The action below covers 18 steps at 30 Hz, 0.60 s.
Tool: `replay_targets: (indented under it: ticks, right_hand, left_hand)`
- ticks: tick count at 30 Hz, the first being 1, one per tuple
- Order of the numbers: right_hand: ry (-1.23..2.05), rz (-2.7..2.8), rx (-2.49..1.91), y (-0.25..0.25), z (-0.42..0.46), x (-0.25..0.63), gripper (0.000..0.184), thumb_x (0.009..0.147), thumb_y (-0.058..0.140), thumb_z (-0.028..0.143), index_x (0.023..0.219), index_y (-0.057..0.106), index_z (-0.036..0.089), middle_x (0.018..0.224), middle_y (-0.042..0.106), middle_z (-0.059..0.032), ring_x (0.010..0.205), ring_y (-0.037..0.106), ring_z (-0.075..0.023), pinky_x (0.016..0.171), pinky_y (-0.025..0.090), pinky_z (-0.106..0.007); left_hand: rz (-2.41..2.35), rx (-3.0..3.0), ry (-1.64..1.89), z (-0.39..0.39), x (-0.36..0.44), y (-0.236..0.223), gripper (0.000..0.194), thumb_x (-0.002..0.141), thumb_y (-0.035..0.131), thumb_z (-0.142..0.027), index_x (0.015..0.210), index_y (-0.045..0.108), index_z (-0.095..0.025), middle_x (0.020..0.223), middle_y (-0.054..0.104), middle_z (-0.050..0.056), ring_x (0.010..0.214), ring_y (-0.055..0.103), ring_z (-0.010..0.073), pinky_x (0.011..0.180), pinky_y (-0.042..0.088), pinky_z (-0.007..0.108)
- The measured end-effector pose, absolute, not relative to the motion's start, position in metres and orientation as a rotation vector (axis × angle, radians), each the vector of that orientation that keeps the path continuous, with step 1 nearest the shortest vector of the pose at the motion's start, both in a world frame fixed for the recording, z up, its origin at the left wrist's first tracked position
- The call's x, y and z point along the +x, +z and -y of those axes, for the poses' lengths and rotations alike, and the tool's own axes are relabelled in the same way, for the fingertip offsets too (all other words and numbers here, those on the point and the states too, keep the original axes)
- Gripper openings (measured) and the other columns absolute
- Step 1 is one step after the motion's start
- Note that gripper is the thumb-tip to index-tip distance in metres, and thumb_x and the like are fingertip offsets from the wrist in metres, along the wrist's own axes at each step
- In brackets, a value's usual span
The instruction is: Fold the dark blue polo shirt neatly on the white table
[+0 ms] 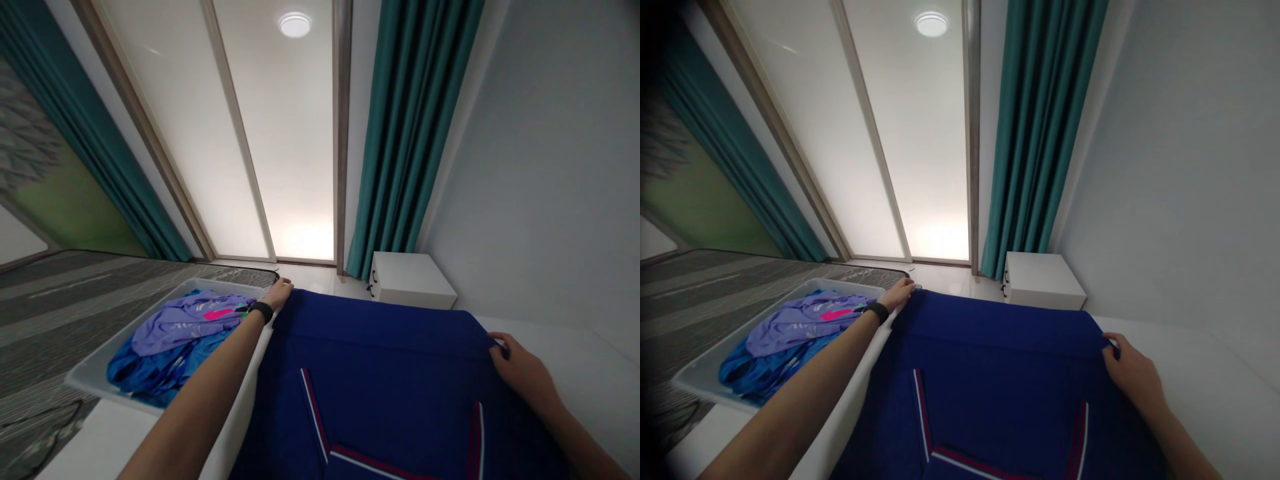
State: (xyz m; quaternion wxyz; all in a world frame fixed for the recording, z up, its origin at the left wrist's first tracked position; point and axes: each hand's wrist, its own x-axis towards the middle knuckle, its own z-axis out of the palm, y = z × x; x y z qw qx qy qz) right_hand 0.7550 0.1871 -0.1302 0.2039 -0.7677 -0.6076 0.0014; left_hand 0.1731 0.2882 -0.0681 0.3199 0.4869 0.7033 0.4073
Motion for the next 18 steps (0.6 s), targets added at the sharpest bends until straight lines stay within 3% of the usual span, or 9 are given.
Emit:
replay_targets:
  ticks: [3, 7, 14, 18]
  right_hand:
    - [-0.023, 1.726, -2.128, -0.131, -0.188, 0.756, 0.04, 0.082, 0.04, 0.037, 0.109, 0.062, 0.018, 0.086, 0.073, -0.0128, 0.068, 0.068, -0.03, 0.065, 0.049, -0.039]
    - [-0.04, 1.753, -2.139, -0.132, -0.188, 0.757, 0.04, 0.084, 0.036, 0.037, 0.106, 0.064, 0.019, 0.082, 0.073, -0.0108, 0.069, 0.068, -0.0299, 0.065, 0.049, -0.038]
    - [-0.051, 1.747, -2.147, -0.132, -0.187, 0.755, 0.039, 0.084, 0.037, 0.037, 0.106, 0.064, 0.02, 0.079, 0.071, -0.0092, 0.065, 0.066, -0.0267, 0.062, 0.046, -0.035]
    - [0.003, 1.683, -2.124, -0.125, -0.184, 0.751, 0.04, 0.085, 0.036, 0.037, 0.108, 0.064, 0.02, 0.077, 0.069, -0.0078, 0.064, 0.064, -0.0243, 0.064, 0.043, -0.033]
  left_hand:
    - [-1.89, 1.313, 0.999, -0.302, 0.176, -0.073, 0.034, 0.094, 0.058, -0.034, 0.123, 0.056, -0.017, 0.123, 0.059, 0.009, 0.103, 0.061, 0.0218, 0.087, 0.054, 0.043]
    - [-1.97, 1.397, 0.92, -0.308, 0.177, -0.08, 0.036, 0.093, 0.059, -0.035, 0.123, 0.056, -0.016, 0.123, 0.059, 0.009, 0.104, 0.061, 0.0227, 0.086, 0.054, 0.043]
    - [-2.159, 1.621, 0.816, -0.301, 0.171, -0.082, 0.016, 0.087, 0.058, -0.023, 0.094, 0.069, -0.015, 0.091, 0.071, 0.007, 0.091, 0.066, 0.0218, 0.081, 0.048, 0.03]
    - [-2.186, 1.756, 0.766, -0.288, 0.176, -0.08, 0.024, 0.083, 0.054, -0.022, 0.102, 0.067, -0.016, 0.093, 0.071, 0.007, 0.089, 0.065, 0.0217, 0.08, 0.046, 0.029]
